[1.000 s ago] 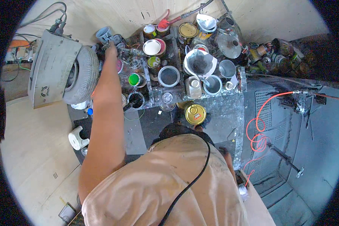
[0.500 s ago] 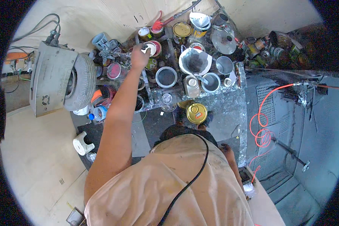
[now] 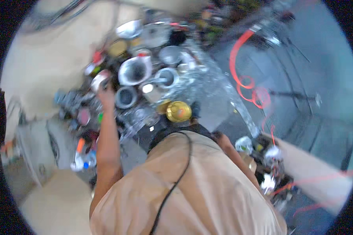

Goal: The person is mixing automotive paint and preparing a spray gun cup for use.

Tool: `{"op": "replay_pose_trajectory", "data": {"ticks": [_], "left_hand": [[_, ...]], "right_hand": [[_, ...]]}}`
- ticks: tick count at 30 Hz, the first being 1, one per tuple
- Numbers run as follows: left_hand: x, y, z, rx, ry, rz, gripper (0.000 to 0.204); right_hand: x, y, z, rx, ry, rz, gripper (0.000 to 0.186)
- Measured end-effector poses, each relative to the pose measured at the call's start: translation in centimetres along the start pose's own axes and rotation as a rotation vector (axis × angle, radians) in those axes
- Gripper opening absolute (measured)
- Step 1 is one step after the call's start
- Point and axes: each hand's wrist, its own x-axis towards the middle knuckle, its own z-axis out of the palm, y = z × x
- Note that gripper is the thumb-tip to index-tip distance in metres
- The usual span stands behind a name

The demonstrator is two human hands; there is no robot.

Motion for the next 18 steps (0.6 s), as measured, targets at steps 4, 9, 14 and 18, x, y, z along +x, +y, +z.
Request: {"op": "replay_pose_trajectory", "data": {"ticks": [4, 9, 14, 18], "left_hand": [[-2.7, -11.6, -0.9, 0.832, -0.060, -0.029, 0.040], [-7.9, -10.8, -3.7, 0.653, 0.301, 0.272, 0.029], [-11.5, -5.1, 3.1, 0.365, -0.252, 0.417, 0.030], [-15.3, -1.5, 5.2, 0.170, -0.762, 0.464, 0.031]], "right_hand": [[1.0, -0.3, -0.5, -0.083, -0.025, 0.050, 0.051], [3.0, 1.1, -2.0, 0.023, 0.135, 0.078, 0.051], [4.7, 3.6, -1.2, 0.179, 0.300, 0.052, 0.047], [3.7, 5.4, 2.0, 0.202, 0.305, 0.105, 0.047]]}}
